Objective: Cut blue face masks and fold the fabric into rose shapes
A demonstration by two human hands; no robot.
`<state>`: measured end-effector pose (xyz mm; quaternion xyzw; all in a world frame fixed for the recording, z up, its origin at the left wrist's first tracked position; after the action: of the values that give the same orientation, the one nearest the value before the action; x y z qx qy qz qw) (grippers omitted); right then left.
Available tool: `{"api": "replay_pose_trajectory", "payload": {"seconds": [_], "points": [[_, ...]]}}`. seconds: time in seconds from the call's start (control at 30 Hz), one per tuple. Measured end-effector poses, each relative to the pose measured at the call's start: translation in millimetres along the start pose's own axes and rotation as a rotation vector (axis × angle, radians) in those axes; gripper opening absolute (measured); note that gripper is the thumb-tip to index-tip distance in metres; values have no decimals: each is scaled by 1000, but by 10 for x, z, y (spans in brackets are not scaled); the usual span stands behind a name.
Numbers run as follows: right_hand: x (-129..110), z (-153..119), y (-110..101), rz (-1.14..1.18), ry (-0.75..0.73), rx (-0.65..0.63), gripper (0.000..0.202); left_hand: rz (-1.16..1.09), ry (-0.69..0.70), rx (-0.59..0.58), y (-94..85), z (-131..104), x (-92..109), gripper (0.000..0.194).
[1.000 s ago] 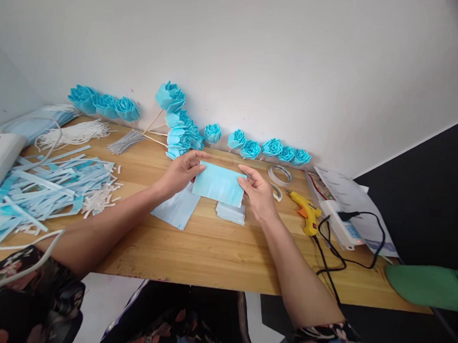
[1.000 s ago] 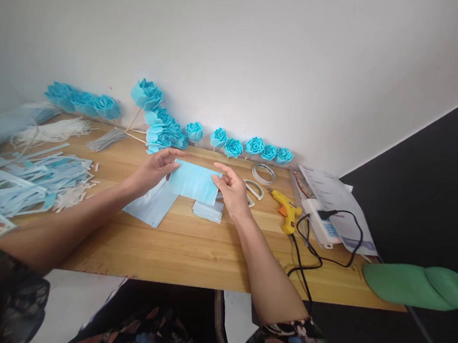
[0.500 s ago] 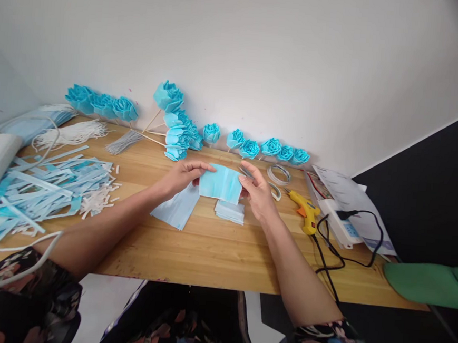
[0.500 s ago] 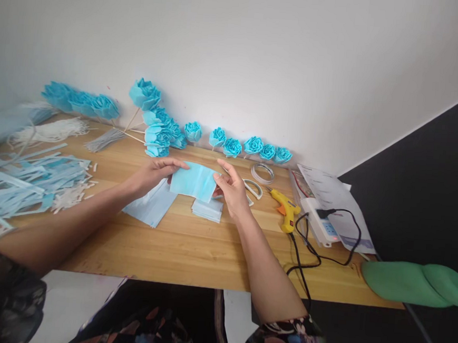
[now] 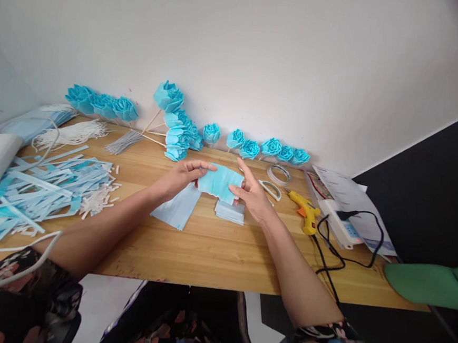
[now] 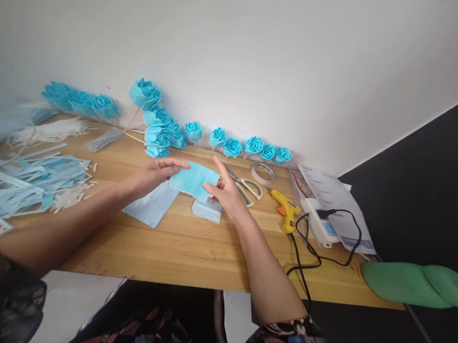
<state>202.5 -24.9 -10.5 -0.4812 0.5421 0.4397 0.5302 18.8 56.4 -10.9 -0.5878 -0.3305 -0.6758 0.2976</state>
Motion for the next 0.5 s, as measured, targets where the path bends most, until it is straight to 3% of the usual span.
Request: {"api": "replay_pose_trajectory", "payload": {"seconds": [0.07, 0.23, 0.33, 0.5], "points": [[-10, 15, -29, 34, -27, 47, 82, -50, -26, 18, -23, 17, -8, 28], [0, 49, -109, 62, -76, 173, 30, -112, -64, 45, -32, 42, -18, 30], [17, 57, -113, 64, -73, 178, 28, -71, -58, 39, -8, 42, -29, 39], [36, 67, -92, 107, -53, 149, 44, -26, -67, 35, 10, 48, -58, 61]]}}
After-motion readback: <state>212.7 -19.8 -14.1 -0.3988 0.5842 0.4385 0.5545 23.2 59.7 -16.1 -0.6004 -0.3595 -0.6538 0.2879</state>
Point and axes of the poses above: each hand's wrist, its own z-axis towards the middle knuckle, its own y-axis out of the palm, x = y × z, the point moved 5 cm from there along z, towards the middle knuckle, and after that the axes turned 5 degrees about x, right-handed, at the moved point
